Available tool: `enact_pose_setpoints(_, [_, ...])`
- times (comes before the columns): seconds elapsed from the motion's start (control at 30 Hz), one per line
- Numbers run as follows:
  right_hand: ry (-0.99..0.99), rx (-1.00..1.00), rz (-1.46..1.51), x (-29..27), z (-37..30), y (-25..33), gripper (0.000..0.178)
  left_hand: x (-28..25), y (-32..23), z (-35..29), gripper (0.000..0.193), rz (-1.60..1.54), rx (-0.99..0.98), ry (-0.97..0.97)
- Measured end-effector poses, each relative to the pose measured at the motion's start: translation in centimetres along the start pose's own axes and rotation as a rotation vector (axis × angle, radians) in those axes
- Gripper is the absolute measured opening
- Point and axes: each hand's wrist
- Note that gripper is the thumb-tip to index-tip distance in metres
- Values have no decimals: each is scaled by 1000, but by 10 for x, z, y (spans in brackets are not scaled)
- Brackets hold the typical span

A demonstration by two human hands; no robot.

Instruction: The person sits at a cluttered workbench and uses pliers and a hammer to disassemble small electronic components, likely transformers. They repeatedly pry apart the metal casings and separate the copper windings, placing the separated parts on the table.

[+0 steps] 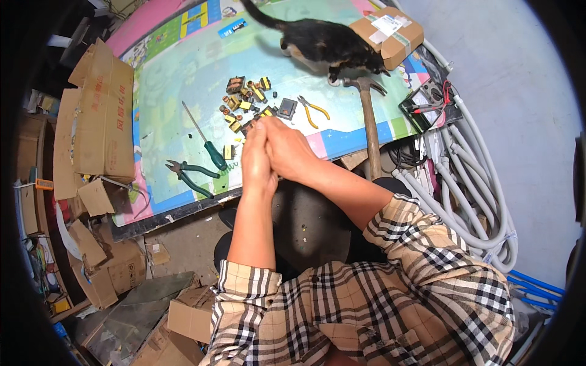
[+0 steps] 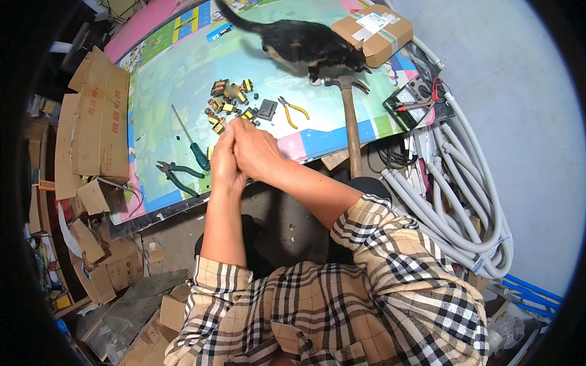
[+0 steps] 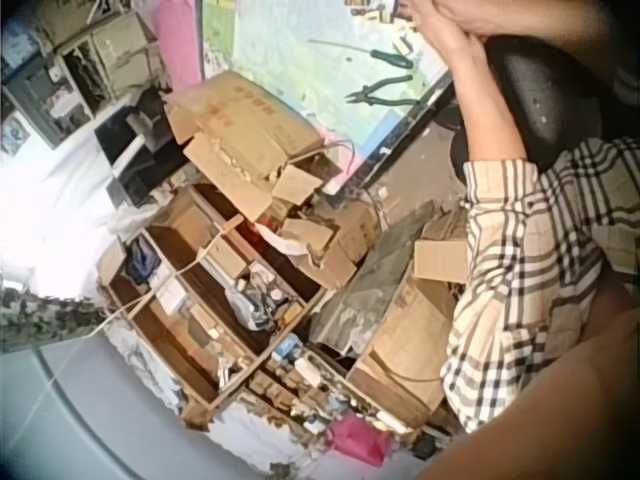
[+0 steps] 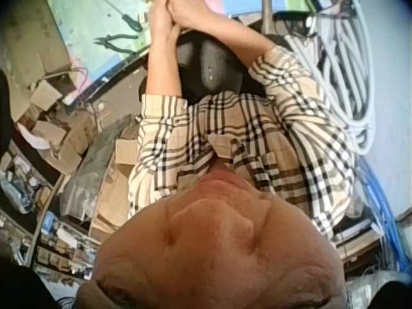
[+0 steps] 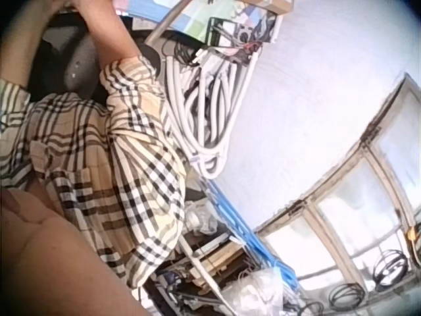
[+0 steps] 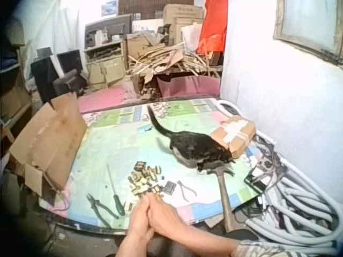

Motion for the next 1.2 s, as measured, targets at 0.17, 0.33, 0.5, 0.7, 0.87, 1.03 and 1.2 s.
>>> enact_pose_setpoints(0.17, [-33, -196, 119, 5, -10, 12, 45, -16, -23, 7, 30, -170, 86, -1])
enact_pose_setpoints(0.33, [-26, -233, -17, 20, -19, 14, 35, -51, -37, 15, 23, -288, 97, 104])
enact_pose_setpoints(0.5, [135, -318, -35, 21, -30, 21, 20, -49, -63, 5, 17, -313, 64, -153])
enact_pose_setpoints(0.7, [180, -145, 294, 3, -16, 29, 22, -22, -65, -13, 22, 462, 517, -337])
enact_pose_setpoints(0.87, [118, 68, 447, -9, -1, 18, 26, -11, -45, -22, 23, 1122, 664, -269])
enact_pose_setpoints(1.03, [356, 180, 574, -32, 10, 7, 28, -21, -34, -13, 29, 1189, 682, -218])
enact_pose_setpoints(1.2, [-68, 320, 469, -77, 38, -32, 23, -31, -44, -4, 29, 835, 472, -167])
Point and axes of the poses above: each hand's wrist, its own z-axis towards the middle knuckle, its own x-axis out of the palm, y = z × x, and after that the axes turned 4 degrees about -x, right-handed
